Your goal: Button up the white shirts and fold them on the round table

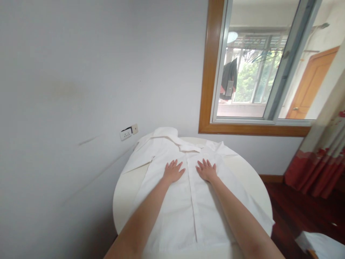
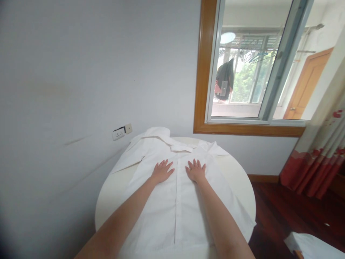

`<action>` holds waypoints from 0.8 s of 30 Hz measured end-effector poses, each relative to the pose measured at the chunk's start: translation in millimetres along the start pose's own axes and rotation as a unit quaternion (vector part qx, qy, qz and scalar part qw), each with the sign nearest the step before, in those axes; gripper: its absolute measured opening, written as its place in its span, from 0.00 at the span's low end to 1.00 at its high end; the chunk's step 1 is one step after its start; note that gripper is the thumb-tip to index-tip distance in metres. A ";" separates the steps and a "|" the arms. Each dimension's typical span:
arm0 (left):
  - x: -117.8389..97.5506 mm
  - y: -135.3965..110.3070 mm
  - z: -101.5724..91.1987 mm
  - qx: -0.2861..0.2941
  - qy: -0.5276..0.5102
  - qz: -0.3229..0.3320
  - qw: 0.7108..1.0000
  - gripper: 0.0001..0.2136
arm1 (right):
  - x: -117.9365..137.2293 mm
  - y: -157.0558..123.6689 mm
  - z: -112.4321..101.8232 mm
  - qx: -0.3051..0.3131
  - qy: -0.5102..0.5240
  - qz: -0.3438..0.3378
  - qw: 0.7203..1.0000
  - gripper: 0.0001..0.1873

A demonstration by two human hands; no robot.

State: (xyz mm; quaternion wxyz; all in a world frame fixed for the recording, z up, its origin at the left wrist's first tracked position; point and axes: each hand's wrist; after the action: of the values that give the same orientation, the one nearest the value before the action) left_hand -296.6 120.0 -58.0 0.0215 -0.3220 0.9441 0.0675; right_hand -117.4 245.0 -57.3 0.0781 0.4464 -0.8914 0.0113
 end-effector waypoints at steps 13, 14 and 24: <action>-6.0 -47.6 -19.3 0.057 0.012 0.040 0.998 0.34 | 17.2 -41.8 -25.4 0.011 -0.067 -0.008 0.998 0.32; -8.9 -43.6 -22.1 0.041 0.012 0.041 0.998 0.31 | 17.5 -37.7 -27.3 -0.005 -0.074 -0.022 0.997 0.31; -14.4 -5.4 4.2 -0.039 -0.011 0.036 0.999 0.27 | 12.8 -15.9 -0.5 -0.019 -0.005 -0.071 0.997 0.35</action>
State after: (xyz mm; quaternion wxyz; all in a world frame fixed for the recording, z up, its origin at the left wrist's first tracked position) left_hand -281.9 125.0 -61.6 0.0166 -0.2880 0.9513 0.1087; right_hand -112.2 225.3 -55.6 0.0830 0.5067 -0.8580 -0.0132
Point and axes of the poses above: each hand's wrist, its own y-axis towards the middle knuckle, its own z-axis out of the palm, x = y × z, and after that the axes turned 15 degrees about -z, right-handed
